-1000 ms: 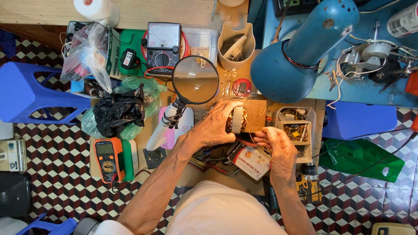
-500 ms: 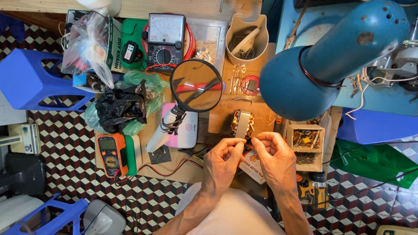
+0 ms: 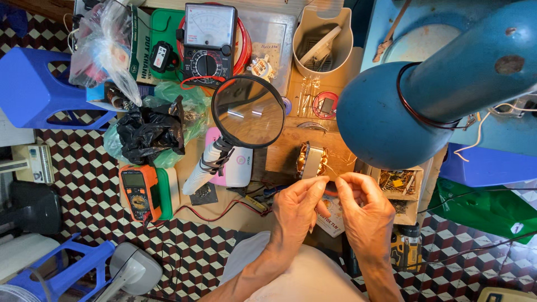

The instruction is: The person winds copper wire around a motor stator core, using a magnifying lamp for close inspection. They use a screwdriver to adjust the wire placement and a soldering iron to secure connections. The person works methodically, ensuring the wire is properly seated and secured.

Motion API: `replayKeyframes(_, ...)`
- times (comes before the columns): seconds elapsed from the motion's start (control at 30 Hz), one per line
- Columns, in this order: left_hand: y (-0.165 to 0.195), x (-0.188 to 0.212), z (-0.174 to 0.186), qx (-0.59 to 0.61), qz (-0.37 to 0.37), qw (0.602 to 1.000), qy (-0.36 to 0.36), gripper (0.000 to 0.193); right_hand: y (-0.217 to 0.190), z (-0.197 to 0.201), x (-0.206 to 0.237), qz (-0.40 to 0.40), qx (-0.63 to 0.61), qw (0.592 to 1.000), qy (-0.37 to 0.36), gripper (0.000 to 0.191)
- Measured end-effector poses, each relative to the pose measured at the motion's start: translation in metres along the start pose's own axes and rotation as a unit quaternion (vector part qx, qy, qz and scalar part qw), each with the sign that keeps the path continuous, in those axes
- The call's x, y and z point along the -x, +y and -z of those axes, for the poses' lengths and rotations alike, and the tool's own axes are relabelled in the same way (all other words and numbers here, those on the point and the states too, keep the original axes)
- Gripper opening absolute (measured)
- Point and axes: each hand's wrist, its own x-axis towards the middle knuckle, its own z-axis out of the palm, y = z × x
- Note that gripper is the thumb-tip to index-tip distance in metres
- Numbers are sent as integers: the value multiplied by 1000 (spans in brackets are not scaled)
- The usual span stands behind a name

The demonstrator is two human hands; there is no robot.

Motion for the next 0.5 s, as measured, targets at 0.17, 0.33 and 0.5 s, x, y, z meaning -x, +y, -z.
replayKeyframes(0.17, 8, 4, -11, 55, 55, 997, 26, 41, -8, -2, 3, 44, 10, 999, 13, 14)
replayKeyframes(0.33, 5, 7, -16, 171, 132, 975, 48, 38, -14, -5, 9, 74, 34, 997, 7, 13)
replayKeyframes(0.5, -8, 1, -18, 262, 152, 952, 39, 31, -17, -8, 14, 79, 60, 995, 12, 12)
